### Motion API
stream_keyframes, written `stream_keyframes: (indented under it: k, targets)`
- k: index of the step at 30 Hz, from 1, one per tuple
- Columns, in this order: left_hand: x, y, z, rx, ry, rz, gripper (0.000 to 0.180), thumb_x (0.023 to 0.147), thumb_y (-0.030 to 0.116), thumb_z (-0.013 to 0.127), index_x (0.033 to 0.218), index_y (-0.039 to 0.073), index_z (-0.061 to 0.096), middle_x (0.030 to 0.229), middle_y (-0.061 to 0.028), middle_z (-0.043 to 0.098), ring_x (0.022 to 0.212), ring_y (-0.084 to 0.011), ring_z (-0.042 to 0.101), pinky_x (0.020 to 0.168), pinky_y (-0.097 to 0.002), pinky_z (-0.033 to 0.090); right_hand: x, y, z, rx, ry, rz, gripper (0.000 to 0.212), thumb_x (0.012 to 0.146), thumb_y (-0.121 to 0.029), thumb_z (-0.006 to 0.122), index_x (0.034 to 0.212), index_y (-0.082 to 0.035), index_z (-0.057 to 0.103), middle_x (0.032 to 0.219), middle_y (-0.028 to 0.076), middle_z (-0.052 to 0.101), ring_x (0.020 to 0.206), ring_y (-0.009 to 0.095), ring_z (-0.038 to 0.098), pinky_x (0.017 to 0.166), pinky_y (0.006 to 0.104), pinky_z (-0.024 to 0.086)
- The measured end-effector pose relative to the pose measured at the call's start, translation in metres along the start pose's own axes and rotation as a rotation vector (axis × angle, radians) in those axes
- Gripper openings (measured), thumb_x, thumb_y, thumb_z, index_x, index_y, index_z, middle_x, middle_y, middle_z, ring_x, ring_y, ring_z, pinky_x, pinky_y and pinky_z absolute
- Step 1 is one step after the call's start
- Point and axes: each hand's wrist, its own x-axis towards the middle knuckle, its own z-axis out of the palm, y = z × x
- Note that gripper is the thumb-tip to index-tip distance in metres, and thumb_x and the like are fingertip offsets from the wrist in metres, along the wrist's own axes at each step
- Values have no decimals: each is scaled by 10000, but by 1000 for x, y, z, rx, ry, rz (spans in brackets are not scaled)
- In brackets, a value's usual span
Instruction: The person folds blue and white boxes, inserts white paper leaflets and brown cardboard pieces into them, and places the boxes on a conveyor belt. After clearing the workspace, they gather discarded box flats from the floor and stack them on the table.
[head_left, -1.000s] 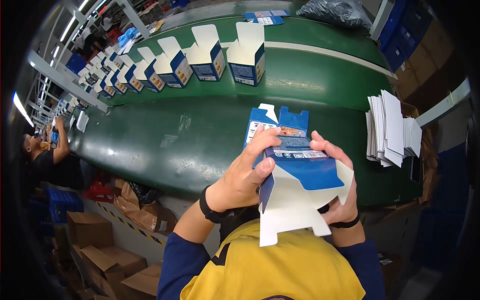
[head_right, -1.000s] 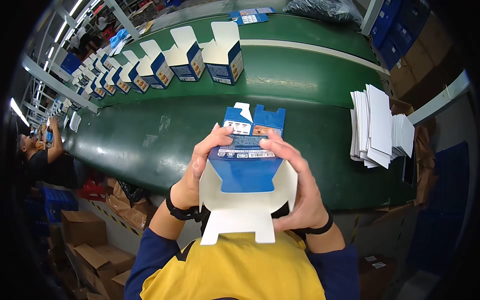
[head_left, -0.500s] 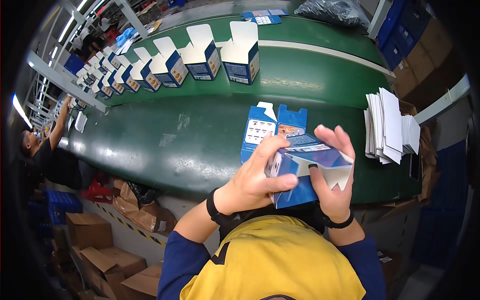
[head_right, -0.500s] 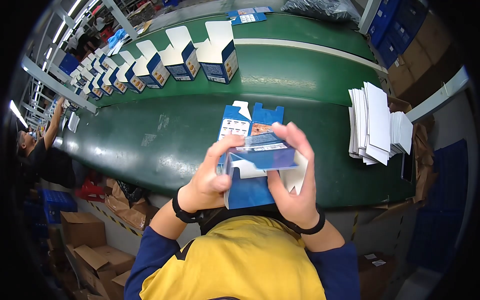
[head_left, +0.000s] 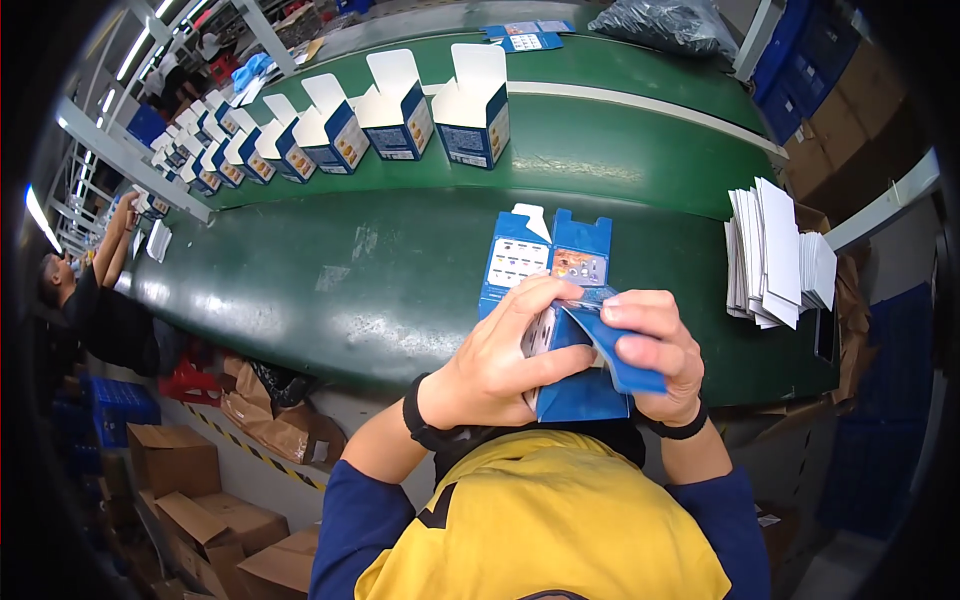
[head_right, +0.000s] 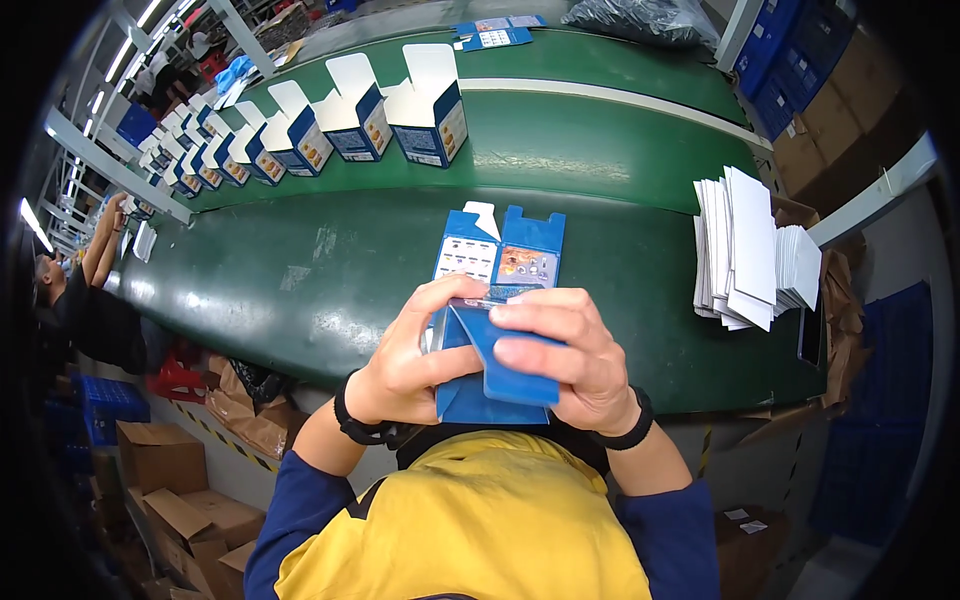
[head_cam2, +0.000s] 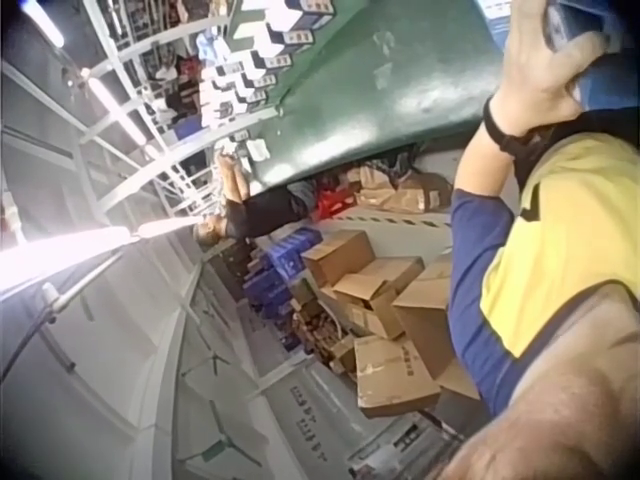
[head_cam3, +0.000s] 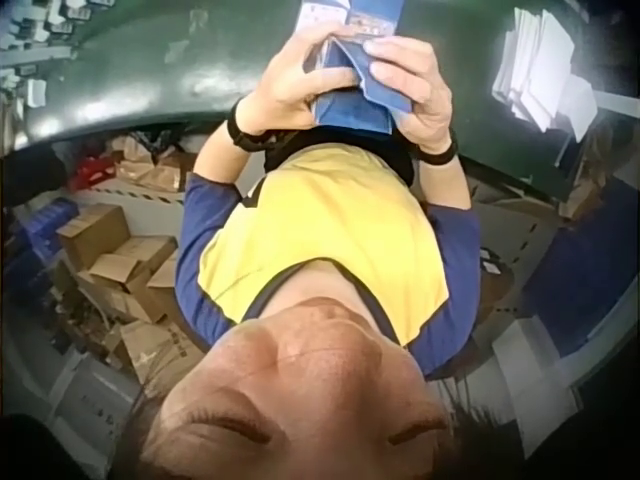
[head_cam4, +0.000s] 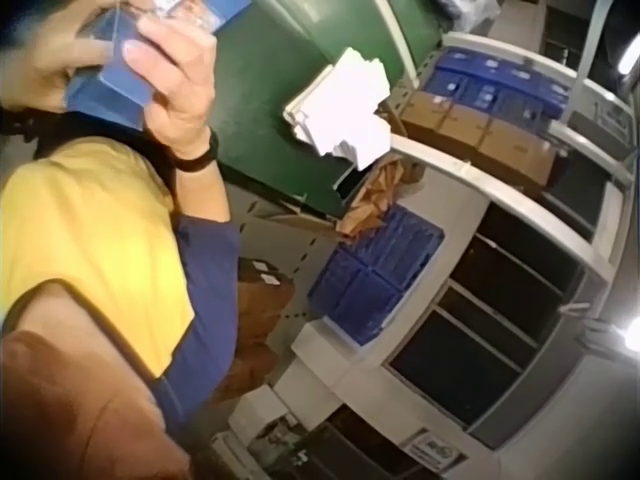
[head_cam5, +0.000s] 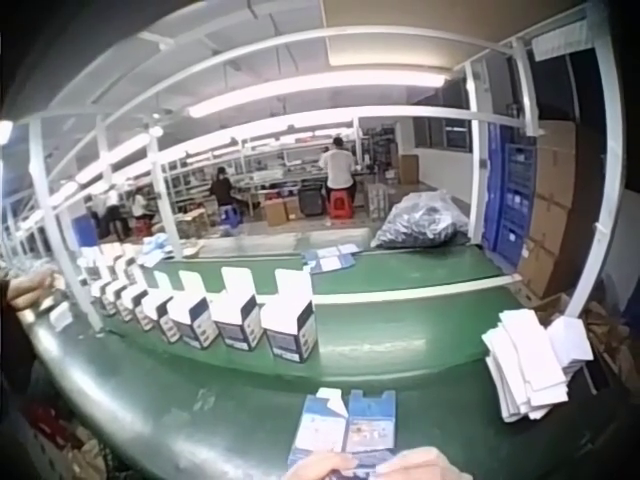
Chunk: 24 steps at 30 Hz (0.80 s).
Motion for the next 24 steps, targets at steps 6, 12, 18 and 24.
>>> stream_keyframes:
  k: [6, 12, 18, 24]
  targets:
    - [-5, -5, -1, -32, 92, 61, 502, 583, 82, 748, 1048, 163, 580, 1175, -213, 461, 1055, -386, 510, 959, -574, 353, 8, -9, 6, -101, 62, -10, 559, 673, -179, 773, 1191, -80, 587, 1208, 140, 569, 1078, 317, 560, 895, 368, 454]
    - [-1, 1, -4, 149, -38, 135, 579, 587, 62, 738, 1114, 213, 553, 1168, -195, 465, 1042, -375, 516, 977, -613, 310, 7, -9, 8, -100, 35, 228, 513, 688, -199, 768, 1156, -65, 605, 1124, 137, 622, 1006, 267, 614, 858, 328, 482]
    - [0, 7, -4, 112, -70, 62, 566, 648, 58, 714, 1170, 184, 536, 1164, -187, 459, 1048, -366, 510, 991, -619, 281, 11, -7, 2, -146, -70, 261, 544, 661, -194, 774, 1161, -61, 605, 1013, 67, 671, 959, 242, 624, 894, 338, 456]
    - [5, 7, 14, -74, 68, 28, 664, 719, 89, 687, 1316, 129, 397, 1246, -210, 414, 1161, -383, 448, 1016, -618, 231, 6, -4, 3, 262, -15, 231, 827, 713, -527, 653, 1345, -63, 387, 1244, 121, 527, 1149, 243, 493, 1026, 382, 322]
